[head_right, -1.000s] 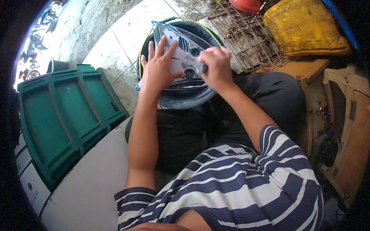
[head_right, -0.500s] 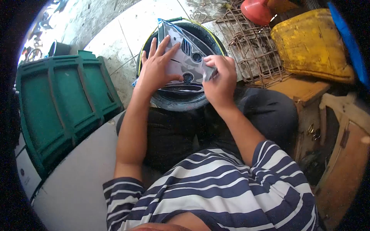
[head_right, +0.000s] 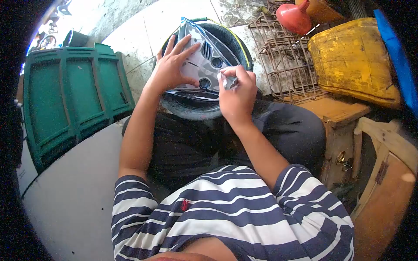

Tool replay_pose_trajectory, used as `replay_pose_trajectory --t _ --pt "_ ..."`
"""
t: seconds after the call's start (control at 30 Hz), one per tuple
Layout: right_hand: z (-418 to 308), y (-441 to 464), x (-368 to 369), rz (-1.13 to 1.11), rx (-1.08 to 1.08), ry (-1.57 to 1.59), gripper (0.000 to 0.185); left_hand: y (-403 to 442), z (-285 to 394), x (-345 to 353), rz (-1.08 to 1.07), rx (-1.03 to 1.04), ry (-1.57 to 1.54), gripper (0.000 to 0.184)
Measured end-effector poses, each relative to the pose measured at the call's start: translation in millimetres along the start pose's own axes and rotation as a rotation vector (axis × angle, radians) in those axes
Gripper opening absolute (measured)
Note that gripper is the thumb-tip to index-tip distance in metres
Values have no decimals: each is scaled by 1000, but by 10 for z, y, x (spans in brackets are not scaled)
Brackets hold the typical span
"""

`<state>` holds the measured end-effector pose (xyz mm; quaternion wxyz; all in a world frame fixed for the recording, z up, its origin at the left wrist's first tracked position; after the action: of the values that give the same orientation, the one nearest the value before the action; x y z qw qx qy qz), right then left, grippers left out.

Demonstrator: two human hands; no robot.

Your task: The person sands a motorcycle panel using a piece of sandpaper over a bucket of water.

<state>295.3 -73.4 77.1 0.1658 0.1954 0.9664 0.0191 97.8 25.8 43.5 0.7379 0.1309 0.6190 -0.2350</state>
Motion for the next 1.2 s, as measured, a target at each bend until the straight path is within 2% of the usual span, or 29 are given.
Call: replay_pose_trajectory --t 0.13,0.23,0.43,0.6,0.73,0.87,1.0,1.1,1.2 --pt "133 21 106 -25 -199 -142 25 -20 16 6 7 -2 12 124" --pt "173 17 212 -92 -378 -255 24 -53 56 -27 -2 -22 45 122" --pt "133 -18 281 -135 -520 -309 19 -113 116 -52 11 -37 52 118" --pt "67 -135 409 -227 -570 -416 18 -114 107 -79 21 -51 20 115" --pt "141 38 247 -118 -462 -346 11 -118 99 -63 45 -52 30 114" --pt "76 -95 412 -207 -605 -379 16 -104 109 -75 35 -60 29 114" --pt "73 21 276 -96 -472 -354 10 -122 108 -72 41 -57 38 114" --pt "-4 -131 440 -220 -654 -429 16 -96 97 -37 20 -56 27 116" --pt "198 76 246 -116 -472 -400 19 -102 96 -35 21 -52 30 116"
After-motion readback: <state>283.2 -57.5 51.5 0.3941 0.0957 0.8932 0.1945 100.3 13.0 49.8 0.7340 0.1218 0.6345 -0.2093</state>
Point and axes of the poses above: each hand's wrist, its own y-axis towards the middle knuckle, its own x-axis out of the palm, z = x × y, the point moved 8 cm from there along y, towards the middle knuckle, and after that the axes turned 6 degrees about y, right-handed, at the moved point
